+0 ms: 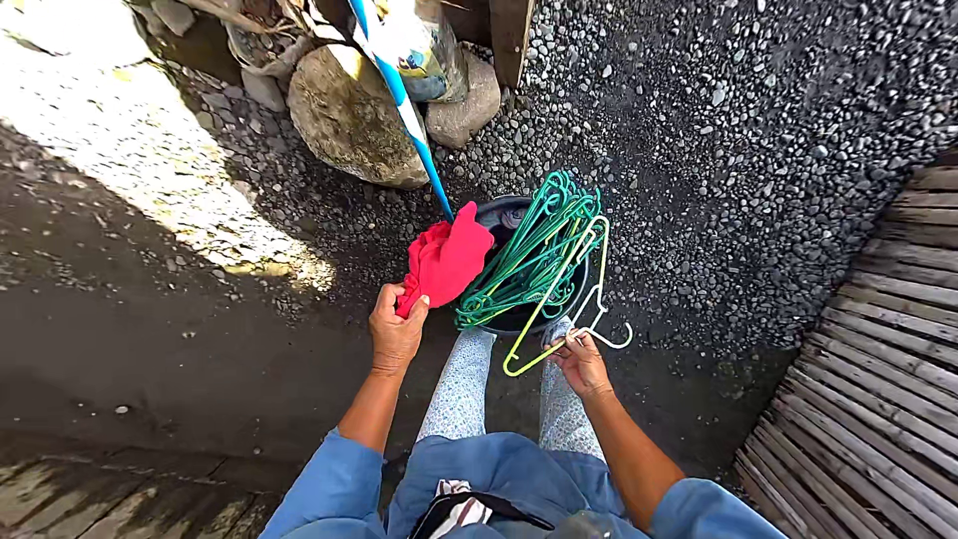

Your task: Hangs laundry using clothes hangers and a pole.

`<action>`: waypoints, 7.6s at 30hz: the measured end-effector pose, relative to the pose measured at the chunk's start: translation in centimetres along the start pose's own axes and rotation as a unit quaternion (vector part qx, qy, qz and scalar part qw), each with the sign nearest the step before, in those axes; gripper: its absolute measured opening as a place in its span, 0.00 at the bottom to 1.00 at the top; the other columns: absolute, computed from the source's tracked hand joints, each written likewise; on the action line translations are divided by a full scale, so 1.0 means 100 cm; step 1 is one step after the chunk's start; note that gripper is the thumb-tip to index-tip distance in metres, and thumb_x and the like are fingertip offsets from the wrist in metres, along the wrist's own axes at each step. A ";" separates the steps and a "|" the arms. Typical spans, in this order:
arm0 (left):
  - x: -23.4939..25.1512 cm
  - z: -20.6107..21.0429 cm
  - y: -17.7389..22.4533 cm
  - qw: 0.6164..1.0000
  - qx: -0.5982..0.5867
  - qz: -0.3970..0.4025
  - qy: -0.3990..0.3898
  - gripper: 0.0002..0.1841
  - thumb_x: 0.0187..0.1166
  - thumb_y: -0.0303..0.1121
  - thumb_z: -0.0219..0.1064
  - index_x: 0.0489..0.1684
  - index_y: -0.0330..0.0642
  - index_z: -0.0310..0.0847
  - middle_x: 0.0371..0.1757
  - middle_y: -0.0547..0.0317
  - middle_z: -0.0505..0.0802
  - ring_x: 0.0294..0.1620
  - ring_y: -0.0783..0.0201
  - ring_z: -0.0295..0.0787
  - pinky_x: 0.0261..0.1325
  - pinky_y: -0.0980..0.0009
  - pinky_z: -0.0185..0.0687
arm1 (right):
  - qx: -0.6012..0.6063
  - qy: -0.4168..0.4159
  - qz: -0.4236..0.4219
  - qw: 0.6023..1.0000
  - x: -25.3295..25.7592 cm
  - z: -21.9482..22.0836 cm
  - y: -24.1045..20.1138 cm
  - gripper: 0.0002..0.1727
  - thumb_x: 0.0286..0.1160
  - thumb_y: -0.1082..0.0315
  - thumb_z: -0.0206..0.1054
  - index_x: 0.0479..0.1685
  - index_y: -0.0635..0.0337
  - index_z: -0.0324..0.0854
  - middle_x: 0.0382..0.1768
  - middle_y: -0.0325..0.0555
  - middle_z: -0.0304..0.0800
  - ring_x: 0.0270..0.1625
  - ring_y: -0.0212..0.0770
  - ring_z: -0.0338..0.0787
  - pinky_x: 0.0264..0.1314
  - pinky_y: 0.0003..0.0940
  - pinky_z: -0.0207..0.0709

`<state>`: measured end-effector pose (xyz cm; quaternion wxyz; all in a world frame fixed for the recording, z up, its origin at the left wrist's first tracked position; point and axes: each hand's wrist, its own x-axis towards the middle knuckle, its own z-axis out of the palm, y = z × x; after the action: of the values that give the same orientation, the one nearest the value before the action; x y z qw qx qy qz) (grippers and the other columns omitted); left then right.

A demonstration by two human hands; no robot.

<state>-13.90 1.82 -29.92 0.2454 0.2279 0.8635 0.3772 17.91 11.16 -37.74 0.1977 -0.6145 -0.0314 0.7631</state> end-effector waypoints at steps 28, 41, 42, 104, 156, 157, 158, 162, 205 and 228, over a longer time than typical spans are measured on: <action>-0.044 -0.178 0.299 0.959 0.032 0.250 -0.130 0.25 0.77 0.49 0.71 0.65 0.41 0.85 0.56 0.55 0.94 0.57 0.70 0.91 0.66 0.65 0.86 | -0.414 -0.191 -0.504 0.734 -0.317 0.192 -0.361 0.03 0.78 0.74 0.67 0.41 0.57 0.85 0.22 0.33 0.85 0.13 0.23 0.74 0.16 0.20 0.72; -0.014 -0.219 0.397 0.919 -0.320 0.224 -0.059 0.16 0.89 0.26 0.47 0.63 0.41 0.81 0.47 0.67 0.92 0.46 0.74 0.90 0.55 0.68 0.89 | -0.382 -0.164 -0.707 0.572 -0.486 0.245 -0.475 0.05 0.76 0.71 0.69 0.36 0.49 0.84 0.19 0.21 0.83 0.12 0.17 0.74 0.12 0.16 0.70; -0.013 -0.221 0.405 0.912 -0.342 0.219 -0.058 0.18 0.89 0.26 0.44 0.62 0.42 0.81 0.46 0.67 0.92 0.45 0.74 0.90 0.52 0.68 0.89 | -0.375 -0.176 -0.702 0.580 -0.492 0.250 -0.479 0.05 0.77 0.72 0.67 0.36 0.50 0.83 0.19 0.23 0.83 0.11 0.18 0.73 0.11 0.17 0.70; -0.009 -0.180 0.616 0.805 -0.262 0.478 -0.233 0.10 0.81 0.25 0.60 0.31 0.44 0.85 0.28 0.68 0.92 0.30 0.76 0.89 0.38 0.76 0.87 | -0.428 -0.325 -0.632 0.559 -0.492 0.265 -0.470 0.11 0.72 0.67 0.76 0.25 0.52 0.80 0.14 0.28 0.78 0.11 0.21 0.68 0.12 0.18 0.62; 0.012 -0.148 0.559 0.922 0.261 0.275 0.076 0.41 0.72 0.26 0.69 0.91 0.47 0.58 0.82 0.34 0.70 0.56 0.33 0.89 0.54 0.35 0.85 | -0.313 -0.353 -0.613 0.634 -0.468 0.172 -0.397 0.12 0.89 0.61 0.56 0.31 0.44 0.76 0.10 0.29 0.67 0.08 0.24 0.65 0.10 0.19 0.64; 0.014 -0.152 0.560 0.908 0.283 0.305 0.052 0.39 0.73 0.22 0.66 0.90 0.46 0.59 0.81 0.34 0.72 0.57 0.33 0.89 0.55 0.35 0.85 | -0.319 -0.359 -0.613 0.627 -0.459 0.165 -0.399 0.12 0.89 0.61 0.57 0.31 0.43 0.76 0.11 0.28 0.67 0.09 0.23 0.65 0.11 0.18 0.64; 0.017 -0.158 0.562 0.890 0.308 0.334 0.028 0.37 0.74 0.20 0.64 0.88 0.45 0.62 0.79 0.34 0.74 0.57 0.33 0.89 0.55 0.34 0.85 | -0.325 -0.364 -0.610 0.624 -0.451 0.158 -0.400 0.12 0.89 0.61 0.56 0.32 0.43 0.76 0.12 0.26 0.68 0.09 0.22 0.65 0.11 0.17 0.64; 0.007 -0.181 0.589 0.838 0.354 0.406 -0.082 0.31 0.73 0.15 0.62 0.80 0.38 0.71 0.72 0.34 0.81 0.70 0.35 0.81 0.68 0.35 0.76 | -0.336 -0.359 -0.599 0.631 -0.418 0.133 -0.398 0.12 0.89 0.63 0.55 0.38 0.48 0.82 0.14 0.24 0.71 0.10 0.20 0.65 0.11 0.16 0.63; -0.039 -0.236 0.652 0.737 0.124 0.599 -0.288 0.07 0.79 0.24 0.65 0.49 0.37 0.85 0.50 0.63 0.93 0.50 0.77 0.89 0.56 0.80 0.87 | -0.636 -0.253 -0.701 0.202 -0.391 0.207 -0.355 0.16 0.69 0.69 0.63 0.54 0.59 0.89 0.60 0.52 0.92 0.72 0.61 0.83 0.71 0.66 0.71; -0.019 -0.253 0.545 0.851 0.085 0.508 -0.099 0.10 0.80 0.29 0.66 0.52 0.42 0.91 0.53 0.66 0.95 0.54 0.82 0.88 0.63 0.80 0.82 | -0.482 -0.319 -0.745 0.333 -0.464 0.198 -0.459 0.06 0.68 0.67 0.72 0.38 0.53 0.94 0.44 0.35 0.81 0.50 0.25 0.81 0.52 0.17 0.76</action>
<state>-16.13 20.42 27.20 0.0834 0.6911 0.6270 0.3497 18.89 41.43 23.35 0.3278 -0.0332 -0.8994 0.2874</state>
